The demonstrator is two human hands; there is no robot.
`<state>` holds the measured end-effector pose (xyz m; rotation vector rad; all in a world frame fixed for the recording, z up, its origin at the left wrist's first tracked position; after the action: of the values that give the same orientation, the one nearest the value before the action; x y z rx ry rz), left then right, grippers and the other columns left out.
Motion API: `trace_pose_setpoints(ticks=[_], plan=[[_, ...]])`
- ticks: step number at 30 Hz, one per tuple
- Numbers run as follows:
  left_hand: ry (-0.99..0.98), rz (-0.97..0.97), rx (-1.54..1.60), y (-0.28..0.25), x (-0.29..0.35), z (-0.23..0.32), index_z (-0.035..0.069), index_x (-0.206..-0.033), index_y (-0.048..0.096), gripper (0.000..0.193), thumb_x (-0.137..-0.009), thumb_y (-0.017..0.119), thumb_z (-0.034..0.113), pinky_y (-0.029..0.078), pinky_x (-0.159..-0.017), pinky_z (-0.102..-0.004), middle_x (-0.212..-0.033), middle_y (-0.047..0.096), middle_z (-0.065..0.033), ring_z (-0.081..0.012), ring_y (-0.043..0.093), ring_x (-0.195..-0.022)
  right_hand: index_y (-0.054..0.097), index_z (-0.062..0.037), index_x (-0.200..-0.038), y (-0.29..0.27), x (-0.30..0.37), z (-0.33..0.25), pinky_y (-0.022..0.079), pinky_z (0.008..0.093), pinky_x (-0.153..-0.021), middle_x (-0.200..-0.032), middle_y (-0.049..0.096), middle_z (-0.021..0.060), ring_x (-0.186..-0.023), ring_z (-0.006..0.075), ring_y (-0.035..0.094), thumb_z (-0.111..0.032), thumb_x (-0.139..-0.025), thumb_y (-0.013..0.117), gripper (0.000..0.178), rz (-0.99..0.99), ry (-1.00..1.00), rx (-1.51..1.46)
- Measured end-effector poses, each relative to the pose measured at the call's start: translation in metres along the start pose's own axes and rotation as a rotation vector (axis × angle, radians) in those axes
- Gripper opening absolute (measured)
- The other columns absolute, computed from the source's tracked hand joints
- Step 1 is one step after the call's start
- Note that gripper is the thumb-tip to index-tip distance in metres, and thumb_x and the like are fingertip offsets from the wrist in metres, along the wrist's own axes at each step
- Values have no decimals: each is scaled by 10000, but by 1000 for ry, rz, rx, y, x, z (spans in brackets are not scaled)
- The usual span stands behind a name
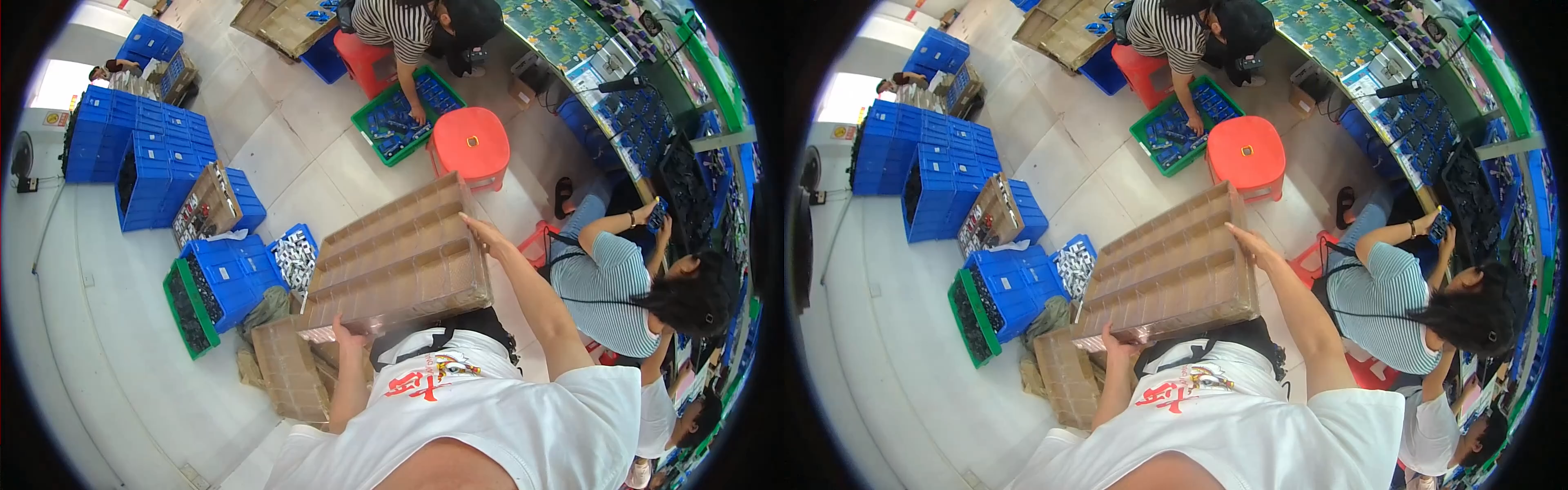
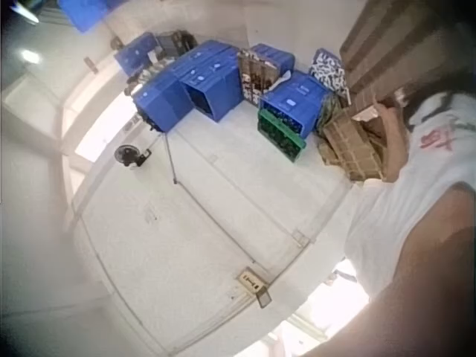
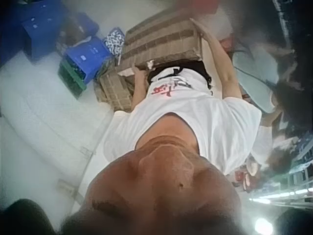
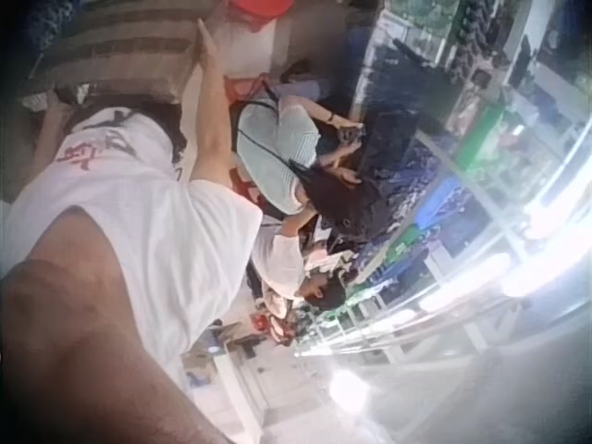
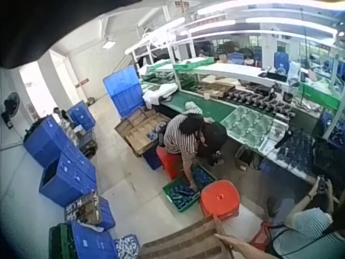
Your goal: The person fastens screws into toy cars using an electric screwdriver, walks across the room to retrieve packaging trays and deliver them to a workstation, and handles toy car parts alongside coworkers.
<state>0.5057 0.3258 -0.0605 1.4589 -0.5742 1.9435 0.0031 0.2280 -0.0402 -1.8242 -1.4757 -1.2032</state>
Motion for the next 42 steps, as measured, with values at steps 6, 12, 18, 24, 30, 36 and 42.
trace_pose_setpoints(ticks=[6,12,18,24,30,36,42], plan=[[40,109,49,54,26,27,173,-1230,559,629,-688,685,467,402,-906,-497,-1216,572,-76,-282,504,-1082,512,-67,-1263,7,-26,-2,398,529,-952,-1267,478,116,-1177,304,456,-653,-777,685,780,-100,103,51],[57,163,14,90,23,58,165,-1359,453,791,-666,685,468,298,-1031,-548,-1376,472,-105,-327,409,-1238,539,2,-1268,-3,-62,15,426,539,-968,-1198,583,141,-1152,289,537,-609,-813,673,774,65,74,-77],[64,188,-7,110,-24,90,173,-1203,559,585,-714,645,484,346,-940,-488,-1194,581,-57,-260,512,-1025,548,33,-1259,-24,-60,27,514,477,-881,-1193,600,176,-1075,294,604,-504,-851,680,686,197,73,-84],[76,113,25,145,-62,122,171,-1132,593,536,-726,626,520,365,-887,-463,-1098,633,-43,-249,543,-996,547,26,-1249,-28,-33,27,536,456,-816,-1132,645,171,-998,285,645,-448,-861,685,628,318,100,-67],[28,150,-20,199,-56,148,159,-1179,578,554,-736,637,486,425,-872,-479,-1142,622,-45,-267,574,-1017,589,7,-1158,-16,-20,34,547,435,-766,-1065,672,144,-915,254,666,-402,-882,674,500,419,99,-119],[85,-91,-9,208,-107,180,117,-1227,587,549,-807,564,470,459,-919,-454,-1191,637,-51,-275,602,-1078,655,2,-1083,21,-11,32,560,370,-667,-942,692,113,-796,216,679,-365,-875,695,424,432,46,-57],[128,-180,-39,220,-117,200,102,-1189,617,504,-845,531,460,509,-853,-408,-1140,670,-40,-267,647,-999,689,7,-968,46,19,68,513,296,-534,-835,673,76,-671,147,627,-321,-862,716,347,512,42,-157]])
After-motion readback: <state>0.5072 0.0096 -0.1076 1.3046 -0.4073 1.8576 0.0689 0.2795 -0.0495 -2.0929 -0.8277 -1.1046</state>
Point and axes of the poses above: each hand's wrist, its own x-axis away from the middle knuckle, its own y-axis out of the palm, z = x × y, the point moved 8 cm from there along -x, towards the middle knuckle
